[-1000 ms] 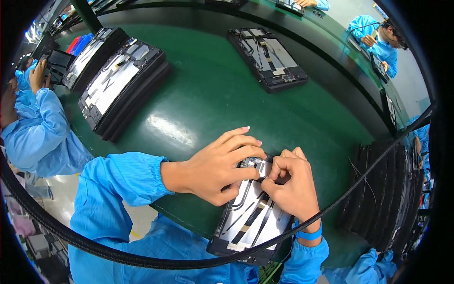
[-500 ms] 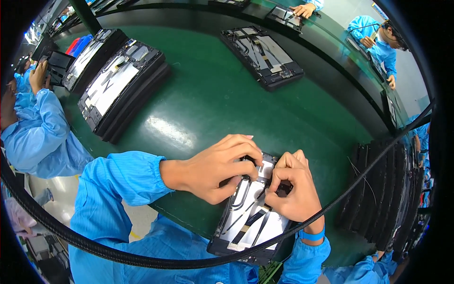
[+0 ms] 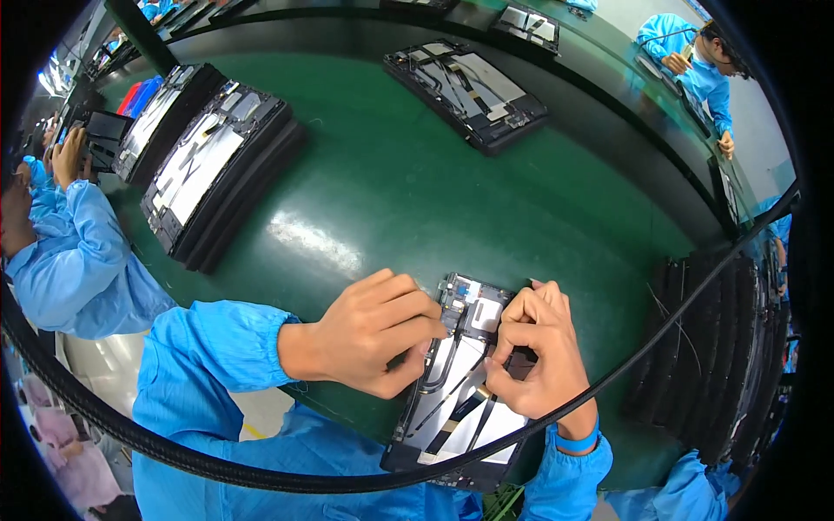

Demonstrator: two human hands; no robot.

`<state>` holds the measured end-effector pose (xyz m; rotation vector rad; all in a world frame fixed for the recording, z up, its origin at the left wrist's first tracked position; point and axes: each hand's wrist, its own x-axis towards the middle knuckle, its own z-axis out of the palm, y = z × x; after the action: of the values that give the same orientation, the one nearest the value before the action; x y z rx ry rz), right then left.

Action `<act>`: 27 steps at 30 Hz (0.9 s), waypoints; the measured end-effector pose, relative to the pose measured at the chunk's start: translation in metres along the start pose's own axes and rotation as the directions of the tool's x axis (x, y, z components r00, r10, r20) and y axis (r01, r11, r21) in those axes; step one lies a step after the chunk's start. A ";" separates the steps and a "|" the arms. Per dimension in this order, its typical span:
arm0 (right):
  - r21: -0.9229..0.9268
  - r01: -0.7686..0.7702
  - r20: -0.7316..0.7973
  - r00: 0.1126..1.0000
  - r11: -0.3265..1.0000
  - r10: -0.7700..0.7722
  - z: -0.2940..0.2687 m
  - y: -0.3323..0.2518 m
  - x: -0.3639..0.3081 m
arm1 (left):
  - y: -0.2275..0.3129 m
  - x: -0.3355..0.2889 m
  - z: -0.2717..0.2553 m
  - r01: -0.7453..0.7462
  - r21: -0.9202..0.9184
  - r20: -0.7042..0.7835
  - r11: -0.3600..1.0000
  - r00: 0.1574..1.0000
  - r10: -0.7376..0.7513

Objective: The person assembles an electronic device by hand, connecting electronic components and a ribbon cable to a tablet screen and device housing.

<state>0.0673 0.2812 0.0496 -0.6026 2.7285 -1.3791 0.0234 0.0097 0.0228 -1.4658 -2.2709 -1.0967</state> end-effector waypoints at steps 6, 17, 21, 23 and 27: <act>-0.009 -0.014 0.000 1.000 1.000 0.014 -0.001 0.002 -0.004 | 0.013 -0.004 -0.001 0.055 0.076 0.082 0.996 0.995 -0.061; -0.051 -0.040 -0.056 0.998 0.998 0.037 -0.017 0.002 -0.013 | 0.018 -0.009 0.007 -0.076 0.249 0.180 0.966 0.983 0.031; -0.124 -0.118 -0.035 0.993 0.985 0.114 -0.029 -0.004 -0.022 | 0.019 -0.011 0.008 -0.043 0.227 0.149 0.973 0.989 0.009; -0.128 -0.162 -0.033 0.987 0.978 0.159 -0.032 -0.005 -0.026 | 0.020 -0.013 0.006 -0.019 0.226 0.165 0.974 0.986 -0.019; -0.038 -0.281 -0.045 0.959 0.959 0.279 -0.032 0.005 -0.038 | 0.029 -0.010 -0.002 0.003 0.300 0.152 0.954 0.987 -0.051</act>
<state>0.0949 0.3225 0.0596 -0.1797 2.7452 -1.2783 0.0530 0.0078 0.0322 -1.4441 -2.4394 -0.6229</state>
